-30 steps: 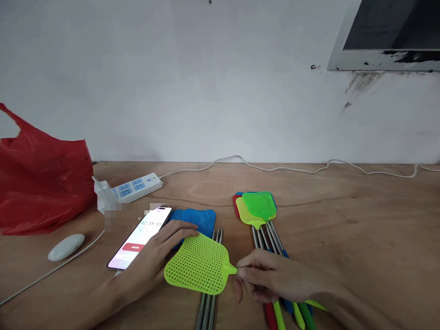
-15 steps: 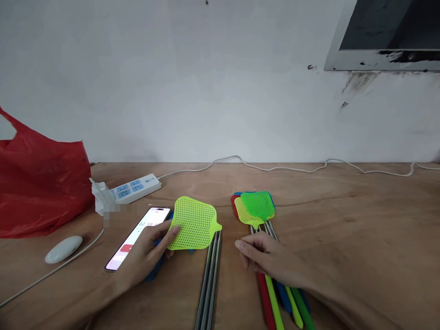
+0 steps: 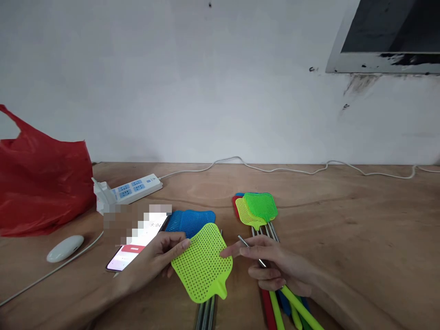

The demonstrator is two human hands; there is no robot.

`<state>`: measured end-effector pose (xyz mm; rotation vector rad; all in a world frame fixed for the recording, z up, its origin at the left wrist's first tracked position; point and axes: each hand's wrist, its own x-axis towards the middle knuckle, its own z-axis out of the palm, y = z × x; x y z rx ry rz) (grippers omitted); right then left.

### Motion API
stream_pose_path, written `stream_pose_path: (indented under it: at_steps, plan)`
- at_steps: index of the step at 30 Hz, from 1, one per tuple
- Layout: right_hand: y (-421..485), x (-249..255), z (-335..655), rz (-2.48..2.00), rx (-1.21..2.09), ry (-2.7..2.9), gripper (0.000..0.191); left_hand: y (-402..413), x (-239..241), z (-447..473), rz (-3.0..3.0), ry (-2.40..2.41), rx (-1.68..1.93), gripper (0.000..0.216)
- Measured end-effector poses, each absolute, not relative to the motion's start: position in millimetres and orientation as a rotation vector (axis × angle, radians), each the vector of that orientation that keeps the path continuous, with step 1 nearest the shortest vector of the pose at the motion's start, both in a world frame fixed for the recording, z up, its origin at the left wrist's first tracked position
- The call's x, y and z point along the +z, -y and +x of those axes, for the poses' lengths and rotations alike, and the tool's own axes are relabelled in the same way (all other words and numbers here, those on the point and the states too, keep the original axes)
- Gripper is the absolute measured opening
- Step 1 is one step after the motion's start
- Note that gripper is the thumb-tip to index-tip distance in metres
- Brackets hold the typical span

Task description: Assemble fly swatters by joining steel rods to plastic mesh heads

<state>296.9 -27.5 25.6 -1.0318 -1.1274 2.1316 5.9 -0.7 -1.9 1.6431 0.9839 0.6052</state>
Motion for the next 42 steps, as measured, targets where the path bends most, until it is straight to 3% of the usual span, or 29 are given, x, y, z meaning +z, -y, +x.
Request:
stream_pose_path:
  at_steps: [6, 15, 20, 28, 34, 42]
  plan:
    - [26.6, 24.2, 294.7, -0.979, 1.953, 0.994, 0.024, 3.7, 5.5, 7.6, 1.533, -1.012, 0.933, 0.047]
    - [28.6, 24.7, 291.0, -0.929, 2.065, 0.979, 0.021, -2.1, 4.7, 8.7, 1.541, -1.053, 0.889, 0.035]
    - [21.8, 19.1, 290.2, -0.888, 2.016, 0.834, 0.033, -16.4, 1.2, -3.4, 1.684, -1.239, 0.974, 0.042]
    - [17.1, 11.7, 291.4, -0.891, 1.836, 0.862, 0.051, -24.4, -5.3, -13.6, 2.138, -1.595, 0.893, 0.032]
    - [14.0, 2.7, 292.0, -0.876, 1.803, 0.788, 0.044, -20.9, 2.4, -13.7, 2.329, -1.664, 0.845, 0.026]
    - [15.2, 1.2, 288.9, -0.945, 1.642, 0.879, 0.029, -4.3, 6.0, -4.4, 2.456, -1.216, 0.745, 0.03]
